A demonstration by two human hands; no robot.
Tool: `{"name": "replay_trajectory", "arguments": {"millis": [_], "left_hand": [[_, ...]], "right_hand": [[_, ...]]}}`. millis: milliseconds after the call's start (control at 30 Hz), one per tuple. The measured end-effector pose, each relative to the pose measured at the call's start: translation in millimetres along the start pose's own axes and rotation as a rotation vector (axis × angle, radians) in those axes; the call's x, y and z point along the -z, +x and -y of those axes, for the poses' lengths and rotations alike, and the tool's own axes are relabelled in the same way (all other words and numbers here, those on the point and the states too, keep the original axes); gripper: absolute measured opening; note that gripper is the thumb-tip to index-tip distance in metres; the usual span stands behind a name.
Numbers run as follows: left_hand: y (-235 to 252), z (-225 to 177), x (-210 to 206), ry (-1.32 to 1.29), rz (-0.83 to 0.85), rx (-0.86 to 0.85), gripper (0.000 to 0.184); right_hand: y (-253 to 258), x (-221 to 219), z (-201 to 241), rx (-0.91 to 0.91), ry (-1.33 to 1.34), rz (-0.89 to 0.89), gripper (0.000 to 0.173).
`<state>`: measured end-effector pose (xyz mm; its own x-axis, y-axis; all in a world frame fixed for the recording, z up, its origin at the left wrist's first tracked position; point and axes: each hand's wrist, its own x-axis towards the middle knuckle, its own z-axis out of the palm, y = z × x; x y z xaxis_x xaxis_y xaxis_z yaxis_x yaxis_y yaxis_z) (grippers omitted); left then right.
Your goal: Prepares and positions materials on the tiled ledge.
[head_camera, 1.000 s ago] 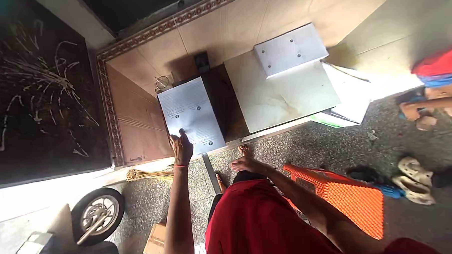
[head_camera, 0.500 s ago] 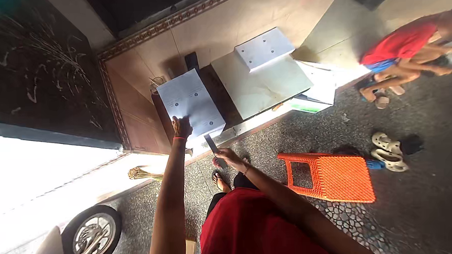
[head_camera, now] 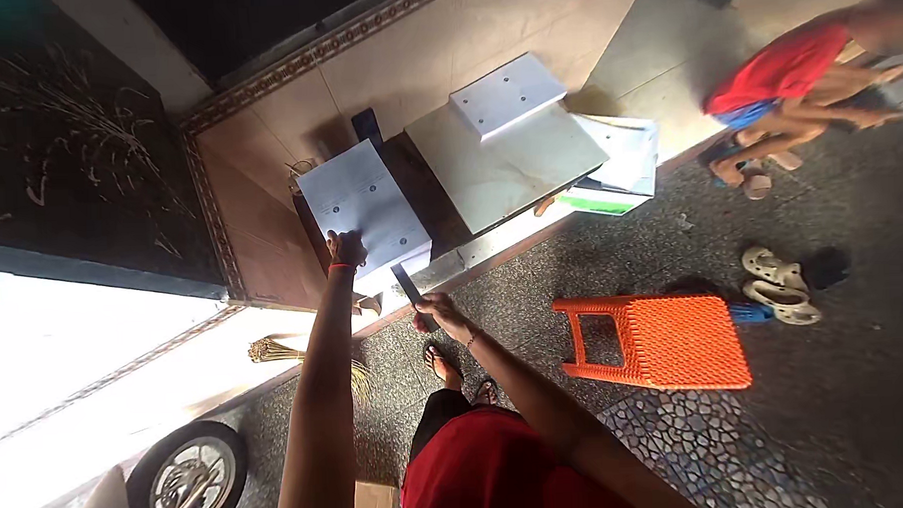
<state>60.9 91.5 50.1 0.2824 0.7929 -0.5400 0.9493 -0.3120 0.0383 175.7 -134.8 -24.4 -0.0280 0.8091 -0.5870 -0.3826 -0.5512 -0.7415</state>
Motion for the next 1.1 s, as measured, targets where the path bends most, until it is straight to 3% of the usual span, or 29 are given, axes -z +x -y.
{"name": "replay_trajectory", "arguments": {"millis": [533, 1000, 1100], "left_hand": [[14.7, 2.0, -10.6, 0.051, -0.037, 0.022, 0.036], [15.5, 3.3, -10.4, 0.037, -0.035, 0.063, 0.041], [16.6, 3.7, -10.4, 0.045, -0.04, 0.058, 0.041]], "right_hand": [[-101.5, 31.4, -47.7, -0.035, 0.035, 0.037, 0.019], [-309.7, 133.5, -92.6, -0.271, -0.109, 0.037, 0.02], [-382.1, 163.9, -99.3, -0.334, -0.071, -0.074, 0.026]]}}
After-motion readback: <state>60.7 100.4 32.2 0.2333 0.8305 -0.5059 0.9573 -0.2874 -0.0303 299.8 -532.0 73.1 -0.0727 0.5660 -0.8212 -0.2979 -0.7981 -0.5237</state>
